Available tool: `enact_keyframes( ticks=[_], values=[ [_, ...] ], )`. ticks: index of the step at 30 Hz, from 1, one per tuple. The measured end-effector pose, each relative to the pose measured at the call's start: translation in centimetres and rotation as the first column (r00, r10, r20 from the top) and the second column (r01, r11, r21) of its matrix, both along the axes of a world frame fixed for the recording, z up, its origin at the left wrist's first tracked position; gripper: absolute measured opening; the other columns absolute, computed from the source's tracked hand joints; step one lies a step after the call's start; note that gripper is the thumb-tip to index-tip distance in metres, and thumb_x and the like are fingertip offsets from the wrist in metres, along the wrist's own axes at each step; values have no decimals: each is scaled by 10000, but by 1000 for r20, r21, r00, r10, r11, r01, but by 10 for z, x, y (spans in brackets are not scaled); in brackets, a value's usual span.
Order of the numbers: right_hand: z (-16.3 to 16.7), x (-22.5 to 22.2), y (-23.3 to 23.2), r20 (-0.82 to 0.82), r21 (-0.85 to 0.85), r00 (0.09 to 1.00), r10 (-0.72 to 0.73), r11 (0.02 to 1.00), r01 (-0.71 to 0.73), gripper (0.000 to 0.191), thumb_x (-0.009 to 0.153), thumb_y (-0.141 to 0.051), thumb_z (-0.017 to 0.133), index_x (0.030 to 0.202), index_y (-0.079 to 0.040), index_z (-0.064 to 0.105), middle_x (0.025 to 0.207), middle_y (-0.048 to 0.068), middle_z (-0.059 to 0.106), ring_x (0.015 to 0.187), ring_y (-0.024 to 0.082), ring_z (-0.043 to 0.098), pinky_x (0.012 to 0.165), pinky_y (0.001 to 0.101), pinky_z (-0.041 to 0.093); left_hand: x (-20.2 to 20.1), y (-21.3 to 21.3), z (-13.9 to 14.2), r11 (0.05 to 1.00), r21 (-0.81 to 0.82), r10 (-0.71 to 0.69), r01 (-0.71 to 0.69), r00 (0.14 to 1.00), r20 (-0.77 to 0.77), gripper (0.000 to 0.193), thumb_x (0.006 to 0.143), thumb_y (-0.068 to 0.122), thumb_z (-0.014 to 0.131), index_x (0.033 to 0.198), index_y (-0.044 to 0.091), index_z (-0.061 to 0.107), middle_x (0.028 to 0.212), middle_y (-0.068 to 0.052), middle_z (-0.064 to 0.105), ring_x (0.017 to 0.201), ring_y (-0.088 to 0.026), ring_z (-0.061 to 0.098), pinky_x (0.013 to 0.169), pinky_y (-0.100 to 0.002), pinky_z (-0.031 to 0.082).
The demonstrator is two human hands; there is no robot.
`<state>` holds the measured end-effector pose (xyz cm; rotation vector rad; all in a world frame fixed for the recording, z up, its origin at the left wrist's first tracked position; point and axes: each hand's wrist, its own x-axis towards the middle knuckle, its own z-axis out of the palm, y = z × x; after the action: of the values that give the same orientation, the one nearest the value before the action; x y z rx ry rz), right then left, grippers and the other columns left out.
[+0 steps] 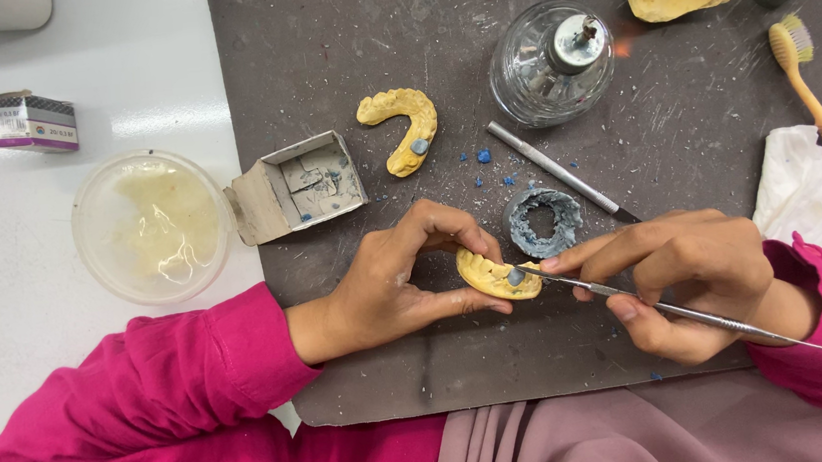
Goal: The person holds a yellow dental impression model in one hand and a metal waxing instrument in the other, repeatedly heating the instrument tip over a small alcohol burner and using it to apply and shape blue wax on the model's teeth. They alternate between heating the tool, adding wax, and smoothing it along the model.
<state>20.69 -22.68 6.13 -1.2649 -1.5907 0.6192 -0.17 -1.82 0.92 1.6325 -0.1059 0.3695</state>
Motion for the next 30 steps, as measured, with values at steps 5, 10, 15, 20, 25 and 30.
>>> enact_keyframes(
  ticks=[5,10,15,20,25,30],
  values=[
    [1,0,0,27,-12,1000,2,1000,-2,210,868,13,656,803,-76,477,869,157,739,983,330,816,656,304,687,0,0,1,1000,5,-1,1,1000,3,518,888,128,877,1216,42,485,1164,-106,708,1139,-190,757,1029,-318,654],
    [0,-1,0,32,-2,999,-7,1000,7,197,870,13,656,812,-72,488,865,151,740,980,325,817,658,306,686,0,0,2,1000,3,0,0,1000,2,514,890,125,877,1212,40,485,1162,-106,710,1134,-190,758,1021,-314,656],
    [-1,-1,0,3,10,1000,-8,1000,7,173,882,13,646,818,-62,503,858,155,736,969,330,818,692,323,696,0,0,2,1000,-8,-6,6,1000,6,503,896,119,873,1210,40,489,1164,-106,707,1136,-187,757,1025,-315,656],
    [0,0,0,-4,2,1000,-11,1000,11,165,874,14,636,808,-60,504,851,164,737,954,329,822,702,331,698,1,0,2,1000,-13,-8,9,1000,13,499,894,114,871,1212,38,493,1169,-109,701,1142,-188,751,1032,-320,656],
    [1,1,-1,23,-8,1000,6,1000,-6,173,867,18,644,808,-59,501,854,163,736,966,338,819,690,324,696,1,0,1,1000,-17,-11,12,1000,12,499,895,113,873,1210,39,492,1168,-104,705,1144,-187,752,1032,-320,655],
    [1,1,-1,12,0,1000,10,1000,-10,168,874,24,634,818,-56,497,858,161,734,976,336,819,697,324,700,0,0,2,1000,-18,-9,9,1000,7,499,893,114,872,1208,38,493,1165,-108,704,1141,-189,752,1028,-322,655]
  ],
)
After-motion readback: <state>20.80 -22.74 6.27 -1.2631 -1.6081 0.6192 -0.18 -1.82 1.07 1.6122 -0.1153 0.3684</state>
